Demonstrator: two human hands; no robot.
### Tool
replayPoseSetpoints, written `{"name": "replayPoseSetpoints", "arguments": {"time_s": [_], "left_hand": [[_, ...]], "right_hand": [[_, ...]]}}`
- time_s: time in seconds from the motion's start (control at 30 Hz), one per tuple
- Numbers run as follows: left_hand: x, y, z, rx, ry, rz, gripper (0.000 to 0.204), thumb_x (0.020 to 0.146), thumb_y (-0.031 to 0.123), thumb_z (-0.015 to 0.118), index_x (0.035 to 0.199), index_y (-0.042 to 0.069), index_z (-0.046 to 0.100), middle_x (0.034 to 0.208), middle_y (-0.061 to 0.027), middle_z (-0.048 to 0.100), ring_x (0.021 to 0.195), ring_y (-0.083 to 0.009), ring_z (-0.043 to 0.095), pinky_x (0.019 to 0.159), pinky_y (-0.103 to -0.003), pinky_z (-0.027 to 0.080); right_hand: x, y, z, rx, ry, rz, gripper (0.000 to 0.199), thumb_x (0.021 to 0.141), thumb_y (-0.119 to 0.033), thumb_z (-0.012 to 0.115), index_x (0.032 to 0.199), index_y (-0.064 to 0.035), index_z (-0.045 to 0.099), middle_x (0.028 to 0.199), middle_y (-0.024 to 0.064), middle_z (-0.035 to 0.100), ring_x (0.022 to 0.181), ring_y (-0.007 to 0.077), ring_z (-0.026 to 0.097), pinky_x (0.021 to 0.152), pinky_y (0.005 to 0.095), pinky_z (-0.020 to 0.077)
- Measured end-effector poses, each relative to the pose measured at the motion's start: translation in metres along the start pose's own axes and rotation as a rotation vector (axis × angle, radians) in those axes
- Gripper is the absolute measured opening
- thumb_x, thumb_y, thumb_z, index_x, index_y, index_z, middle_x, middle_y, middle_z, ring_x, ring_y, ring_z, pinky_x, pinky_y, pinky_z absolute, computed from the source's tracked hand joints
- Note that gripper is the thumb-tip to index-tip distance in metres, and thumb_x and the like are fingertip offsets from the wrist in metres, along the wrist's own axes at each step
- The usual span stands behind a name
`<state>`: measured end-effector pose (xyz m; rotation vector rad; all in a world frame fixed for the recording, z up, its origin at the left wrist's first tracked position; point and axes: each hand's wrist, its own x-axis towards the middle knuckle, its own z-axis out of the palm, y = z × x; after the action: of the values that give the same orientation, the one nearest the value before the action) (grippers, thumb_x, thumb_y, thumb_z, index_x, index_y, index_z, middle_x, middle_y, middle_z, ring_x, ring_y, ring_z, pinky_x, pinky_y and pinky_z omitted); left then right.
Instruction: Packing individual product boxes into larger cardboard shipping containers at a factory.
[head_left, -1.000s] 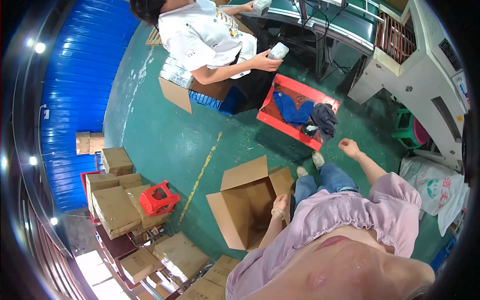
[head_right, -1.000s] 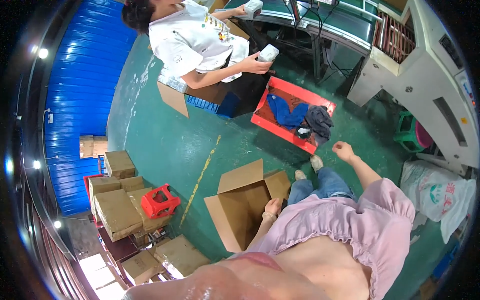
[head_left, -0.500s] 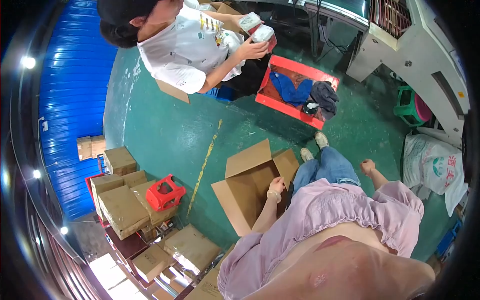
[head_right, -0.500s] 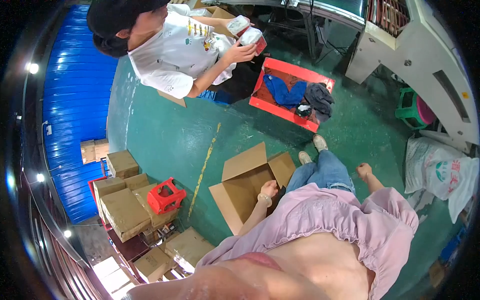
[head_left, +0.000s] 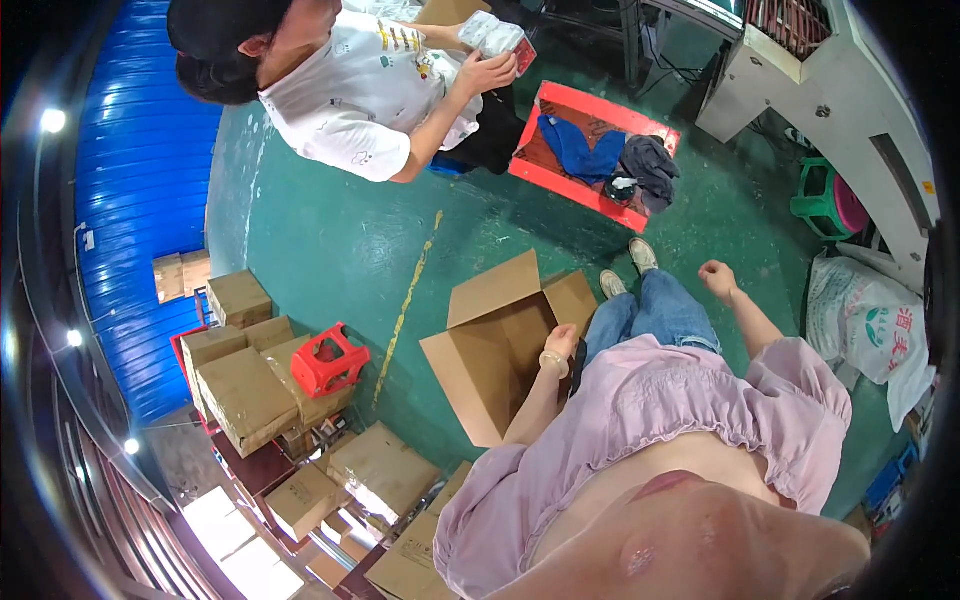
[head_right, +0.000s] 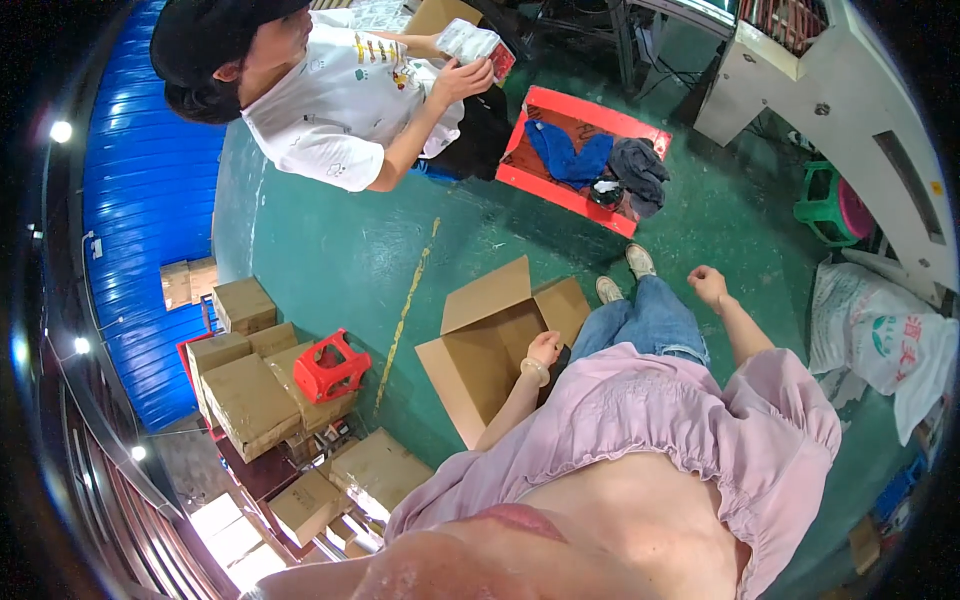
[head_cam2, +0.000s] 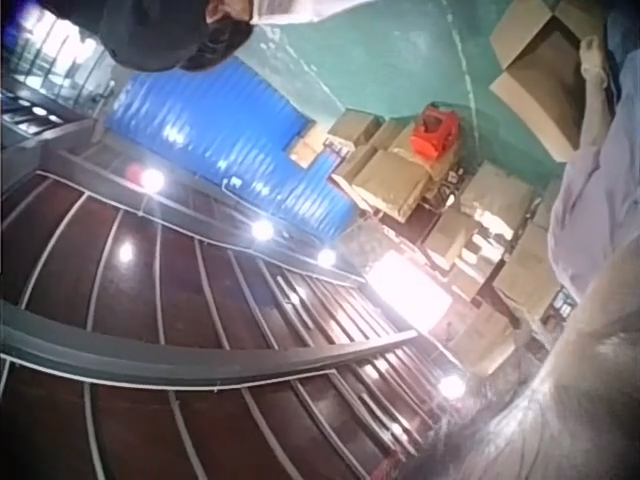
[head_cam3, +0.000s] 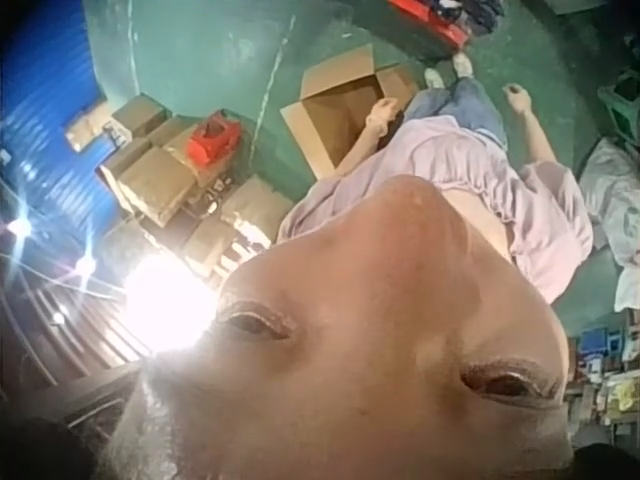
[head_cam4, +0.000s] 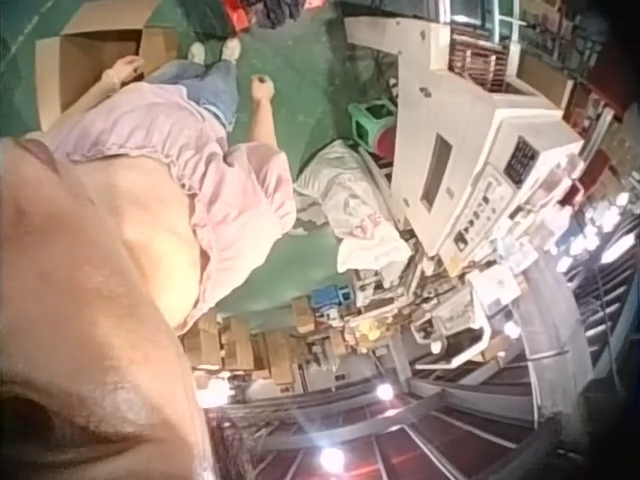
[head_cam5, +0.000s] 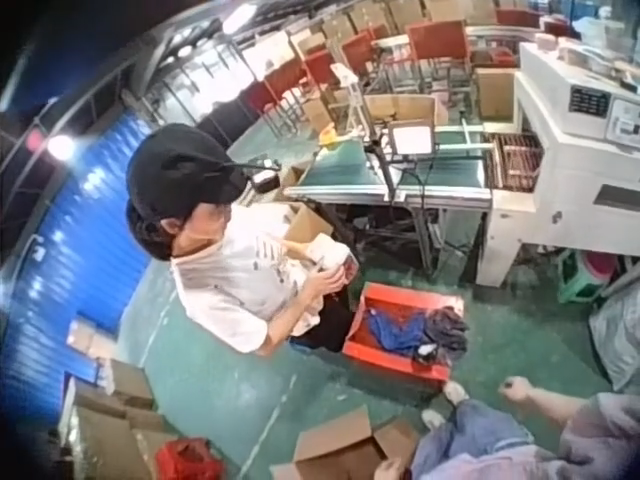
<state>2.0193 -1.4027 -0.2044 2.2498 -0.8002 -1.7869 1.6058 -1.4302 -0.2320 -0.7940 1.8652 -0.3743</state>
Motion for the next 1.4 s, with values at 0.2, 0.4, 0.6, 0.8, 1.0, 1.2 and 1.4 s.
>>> {"name": "replayPoseSetpoints", "arguments": {"time_s": [0.2, 0.4, 0.6, 0.8, 1.0, 1.2, 1.4], "left_hand": [[-0.020, -0.002, -0.006, -0.117, 0.026, -0.064, 0.026, 0.088, 0.028, 0.055, 0.101, 0.007, 0.060, 0.063, -0.0005, 0.054, 0.052, -0.0114, 0.049, 0.046, -0.026, 0.040], [-0.020, 0.010, -0.003, -0.120, 0.056, 0.003, 0.022, 0.086, 0.025, 0.057, 0.095, 0.006, 0.060, 0.060, 0.0001, 0.052, 0.048, -0.0113, 0.046, 0.042, -0.026, 0.036], [-0.011, 0.050, 0.012, -0.169, 0.120, 0.056, 0.022, 0.083, 0.024, 0.058, 0.095, 0.006, 0.060, 0.061, -0.0003, 0.052, 0.051, -0.0108, 0.048, 0.043, -0.026, 0.036], [0.014, 0.075, 0.034, -0.200, 0.296, 0.136, 0.030, 0.082, 0.025, 0.060, 0.103, 0.004, 0.060, 0.078, -0.0033, 0.062, 0.063, -0.0127, 0.055, 0.053, -0.027, 0.043], [0.009, 0.017, 0.035, -0.384, 0.418, 0.032, 0.033, 0.083, 0.028, 0.059, 0.109, 0.006, 0.060, 0.091, -0.0049, 0.063, 0.069, -0.0164, 0.058, 0.056, -0.028, 0.046], [-0.047, -0.028, 0.022, -0.728, 0.517, -0.304, 0.035, 0.085, 0.029, 0.055, 0.114, 0.010, 0.056, 0.101, -0.0059, 0.060, 0.073, -0.0214, 0.058, 0.058, -0.031, 0.048], [-0.054, -0.071, -0.016, -0.744, 0.624, -0.540, 0.038, 0.083, 0.015, 0.050, 0.120, 0.008, 0.051, 0.105, -0.0068, 0.060, 0.070, -0.0212, 0.060, 0.058, -0.029, 0.048]], "right_hand": [[-0.003, 0.035, -0.011, -0.146, 0.000, 0.026, 0.015, 0.078, -0.018, 0.060, 0.086, -0.0058, 0.064, 0.073, 0.0051, 0.063, 0.065, 0.0152, 0.060, 0.060, 0.0295, 0.0485], [-0.002, 0.031, -0.027, -0.046, -0.030, 0.155, 0.015, 0.079, -0.018, 0.058, 0.087, -0.0070, 0.064, 0.072, 0.0034, 0.063, 0.060, 0.0126, 0.058, 0.051, 0.0290, 0.0458], [0.035, 0.028, -0.048, 0.045, -0.039, 0.131, 0.014, 0.079, -0.016, 0.057, 0.088, -0.0072, 0.063, 0.068, 0.0014, 0.060, 0.055, 0.0105, 0.054, 0.045, 0.0268, 0.0417], [0.069, 0.009, -0.072, -0.001, -0.118, 0.134, 0.012, 0.077, -0.015, 0.057, 0.086, -0.0078, 0.062, 0.068, 0.0018, 0.059, 0.054, 0.0119, 0.053, 0.044, 0.0260, 0.0399], [0.097, -0.018, -0.079, -0.140, -0.187, 0.107, 0.014, 0.074, -0.010, 0.053, 0.086, -0.0085, 0.060, 0.069, 0.0008, 0.057, 0.054, 0.0110, 0.052, 0.042, 0.0240, 0.0366], [0.125, -0.029, -0.073, -0.152, -0.260, 0.065, 0.012, 0.077, -0.014, 0.056, 0.085, -0.0091, 0.063, 0.069, 0.0013, 0.061, 0.056, 0.0114, 0.055, 0.045, 0.0268, 0.0422], [0.102, -0.042, -0.051, 0.062, -0.244, -0.016, 0.012, 0.079, -0.012, 0.052, 0.084, -0.0101, 0.063, 0.066, 0.0003, 0.058, 0.053, 0.0103, 0.052, 0.044, 0.0260, 0.0406]]}}
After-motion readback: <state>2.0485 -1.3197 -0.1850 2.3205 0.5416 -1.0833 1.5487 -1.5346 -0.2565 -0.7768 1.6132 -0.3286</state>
